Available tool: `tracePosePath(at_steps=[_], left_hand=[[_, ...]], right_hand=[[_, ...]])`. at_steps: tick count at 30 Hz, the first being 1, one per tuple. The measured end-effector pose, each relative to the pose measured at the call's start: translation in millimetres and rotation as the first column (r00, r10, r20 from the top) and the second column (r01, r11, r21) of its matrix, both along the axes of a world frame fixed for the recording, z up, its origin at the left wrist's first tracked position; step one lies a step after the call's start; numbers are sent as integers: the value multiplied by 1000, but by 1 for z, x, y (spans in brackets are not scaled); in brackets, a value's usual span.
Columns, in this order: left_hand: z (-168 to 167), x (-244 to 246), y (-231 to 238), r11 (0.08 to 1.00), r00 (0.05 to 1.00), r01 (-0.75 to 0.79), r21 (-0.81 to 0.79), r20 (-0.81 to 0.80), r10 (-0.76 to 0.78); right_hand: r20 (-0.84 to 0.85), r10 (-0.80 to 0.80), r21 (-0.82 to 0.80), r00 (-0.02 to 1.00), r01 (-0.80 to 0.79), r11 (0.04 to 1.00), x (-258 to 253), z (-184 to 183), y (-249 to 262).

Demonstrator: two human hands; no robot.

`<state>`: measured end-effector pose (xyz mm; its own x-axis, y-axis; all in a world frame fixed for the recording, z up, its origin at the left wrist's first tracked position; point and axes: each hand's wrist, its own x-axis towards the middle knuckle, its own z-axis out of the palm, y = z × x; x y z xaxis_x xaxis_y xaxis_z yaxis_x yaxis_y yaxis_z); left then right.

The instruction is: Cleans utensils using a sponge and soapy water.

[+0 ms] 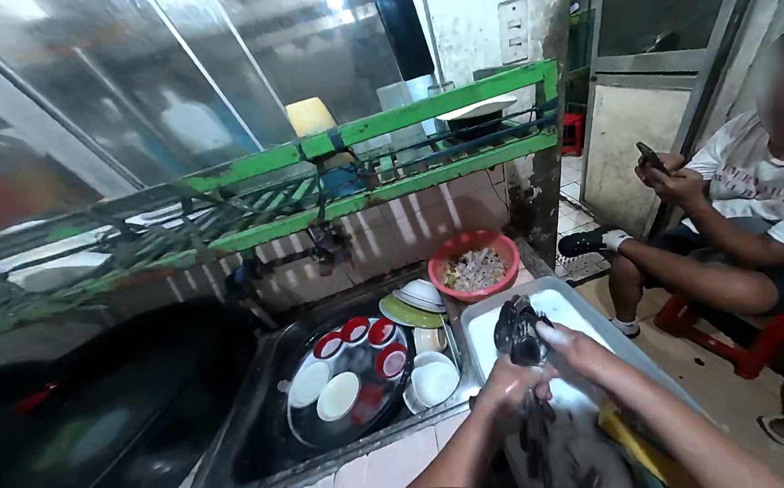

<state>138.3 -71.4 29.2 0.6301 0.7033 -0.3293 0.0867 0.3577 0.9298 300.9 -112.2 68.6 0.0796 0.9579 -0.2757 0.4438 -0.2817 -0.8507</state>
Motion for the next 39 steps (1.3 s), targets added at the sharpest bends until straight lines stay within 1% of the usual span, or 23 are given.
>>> tracePosePath(at_steps=[2,3,5,7,8,9,11,13,15,17,19,21,23,25,27,28,30,31,33,34,35,37,39], left_hand=[[9,0,-3,992,995,-91,90,-25,94],[15,2,-2,981,989,-143,127,-18,147],[20,7,7,947,977,-213,241,84,198],[10,16,26,876,969,-240,417,151,194],[3,22,36,846,974,-227,482,106,201],[-3,30,45,847,977,-184,498,0,212],[-15,47,58,920,932,-77,383,-300,203],[-28,59,68,965,829,6,261,-541,141],[-30,64,72,979,786,31,202,-610,101],[-28,65,71,979,834,-54,196,-530,152],[-25,66,69,966,905,-191,176,-349,242],[-25,66,70,949,939,-306,77,-139,314],[-25,61,73,935,937,-349,-65,-17,349],[-25,52,74,894,917,-376,-243,41,397],[-20,44,70,824,894,-378,-422,66,444],[-17,41,68,798,890,-368,-476,69,451],[-11,37,60,792,909,-310,-527,81,410],[-8,34,53,803,922,-267,-533,101,374],[-3,29,39,831,939,-198,-520,142,313],[-1,28,31,843,946,-181,-507,144,290],[1,27,23,851,954,-178,-495,126,272],[1,29,8,870,970,-196,-453,40,240],[1,33,-6,908,978,-206,-366,-54,200]], right_hand=[[67,10,2,998,-10,1000,18,15,-19],[166,23,-26,986,-19,999,29,19,-31],[373,124,-166,919,-65,984,44,24,-57],[464,255,-337,848,-98,936,46,16,-80],[473,273,-381,838,-86,921,43,8,-90],[480,276,-404,833,-69,912,39,0,-98],[502,259,-415,825,-33,909,26,-16,-106],[538,258,-416,803,-13,909,16,-30,-107],[571,238,-384,786,0,923,10,-40,-107],[612,232,-350,756,-4,937,10,-45,-106],[642,222,-302,734,-24,953,12,-47,-106],[635,217,-302,742,-21,953,15,-47,-103],[607,209,-342,767,14,940,19,-46,-96],[597,189,-354,780,45,934,22,-49,-92],[609,144,-327,780,82,941,21,-53,-89],[623,116,-315,774,112,943,19,-53,-88],[625,23,-282,781,198,939,17,-47,-87],[601,-53,-239,797,242,940,19,-43,-87],[479,-248,-43,842,305,951,23,-36,-93],[347,-338,87,875,329,940,25,-35,-96],[163,-391,178,906,363,915,28,-35,-96],[-170,-387,229,906,419,879,26,-29,-90],[-326,-381,194,865,456,869,17,-15,-76]])
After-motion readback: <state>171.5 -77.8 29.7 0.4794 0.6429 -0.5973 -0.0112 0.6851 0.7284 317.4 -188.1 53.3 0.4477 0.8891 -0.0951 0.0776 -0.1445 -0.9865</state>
